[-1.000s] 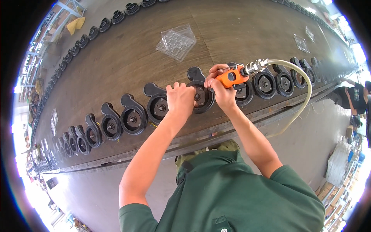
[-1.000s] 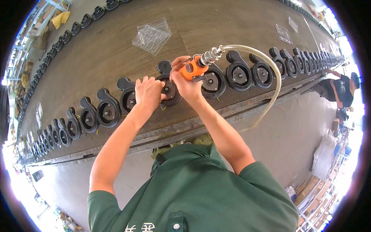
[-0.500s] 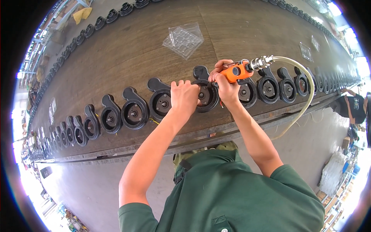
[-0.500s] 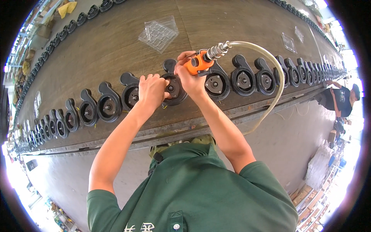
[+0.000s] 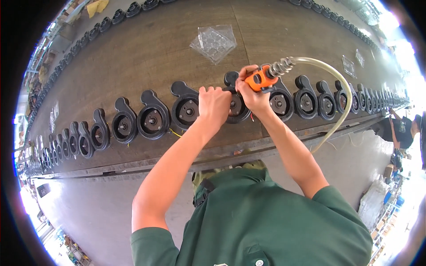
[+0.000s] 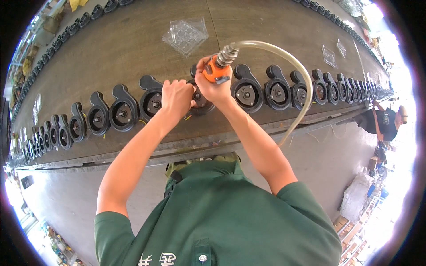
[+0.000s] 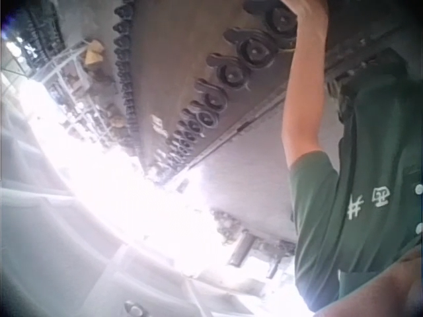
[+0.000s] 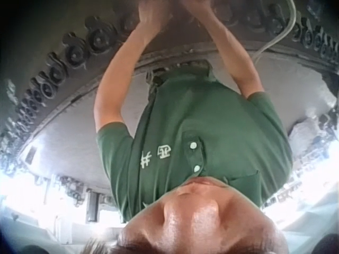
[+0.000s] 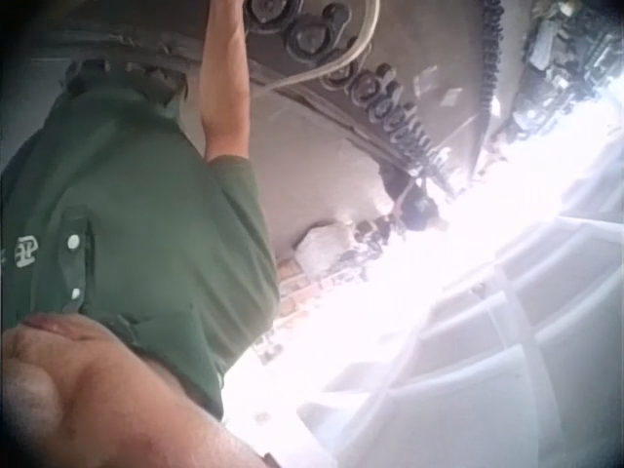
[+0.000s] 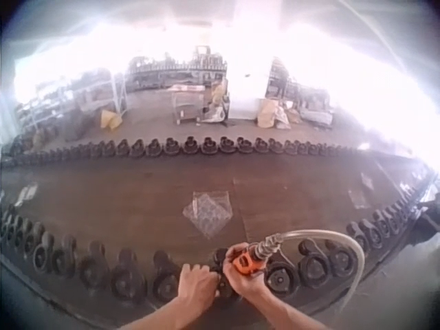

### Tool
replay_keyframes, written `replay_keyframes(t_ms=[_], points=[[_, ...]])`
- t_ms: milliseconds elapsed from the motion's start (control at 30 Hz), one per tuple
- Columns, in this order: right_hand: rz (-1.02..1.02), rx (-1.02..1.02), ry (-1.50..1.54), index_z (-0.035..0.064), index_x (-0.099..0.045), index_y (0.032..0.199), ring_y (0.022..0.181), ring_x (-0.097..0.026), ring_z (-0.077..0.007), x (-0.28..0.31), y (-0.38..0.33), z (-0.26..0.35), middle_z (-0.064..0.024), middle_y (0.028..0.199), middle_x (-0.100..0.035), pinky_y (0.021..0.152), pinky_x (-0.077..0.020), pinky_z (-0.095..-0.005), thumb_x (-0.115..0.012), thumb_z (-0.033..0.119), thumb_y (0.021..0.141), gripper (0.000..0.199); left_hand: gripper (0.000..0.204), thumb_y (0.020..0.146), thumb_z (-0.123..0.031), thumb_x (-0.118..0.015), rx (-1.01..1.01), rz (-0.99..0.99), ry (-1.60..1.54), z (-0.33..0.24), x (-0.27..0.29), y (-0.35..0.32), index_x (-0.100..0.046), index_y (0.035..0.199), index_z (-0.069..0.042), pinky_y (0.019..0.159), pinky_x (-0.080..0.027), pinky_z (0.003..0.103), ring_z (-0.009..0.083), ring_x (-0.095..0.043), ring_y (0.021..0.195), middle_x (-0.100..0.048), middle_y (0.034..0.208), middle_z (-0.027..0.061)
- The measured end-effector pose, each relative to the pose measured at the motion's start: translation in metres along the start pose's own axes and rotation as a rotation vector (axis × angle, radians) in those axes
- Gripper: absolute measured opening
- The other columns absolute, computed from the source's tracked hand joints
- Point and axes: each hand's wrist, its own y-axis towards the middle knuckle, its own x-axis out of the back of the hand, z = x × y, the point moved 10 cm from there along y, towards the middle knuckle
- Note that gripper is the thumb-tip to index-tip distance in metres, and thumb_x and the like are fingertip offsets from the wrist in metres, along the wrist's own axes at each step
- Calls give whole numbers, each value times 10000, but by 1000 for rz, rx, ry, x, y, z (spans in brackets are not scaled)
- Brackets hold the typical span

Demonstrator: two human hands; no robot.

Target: The person uses a powered nut driver to fasten components onto a series of circular mechanical parts arranged on a long industrial workbench.

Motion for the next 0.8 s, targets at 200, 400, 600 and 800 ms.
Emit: replay_keyframes(t_ms=[200, 400, 600, 800], points=[[1, -2, -54, 0, -561, 981, 726, -593, -68, -7, 7, 6, -39, 878, -639, 658, -498, -246, -664, -27, 784, 224, 308, 694, -409, -861, 1, -54, 33, 1, 4, -1, -762, 866, -175, 848, -472, 413, 242, -680, 928, -691, 871, 43], [18, -55, -36, -21, -571, 945, 632, -597, -108, -9, 15, 14, -44, 786, -613, 593, -500, -270, -587, -62, 826, 127, 267, 693, -342, -881, -11, -2, 7, -1, 10, 1, -769, 835, -146, 846, -465, 404, 242, -713, 937, -741, 874, 61], [9, 8, -95, -22, -618, 845, 688, -586, -65, -8, 2, 14, -28, 870, -665, 618, -480, -249, -631, -46, 783, 68, 271, 689, -362, -872, -49, 10, 15, -1, 8, 6, -759, 846, -172, 787, -484, 423, 271, -699, 881, -704, 817, 59], [-49, -33, 82, -30, -523, 1027, 644, -612, -111, -5, -21, 38, -56, 738, -615, 606, -507, -260, -562, -100, 817, 224, 290, 679, -358, -873, -63, -70, 21, 0, 4, -1, -748, 839, -151, 812, -491, 428, 273, -701, 891, -711, 848, 79]])
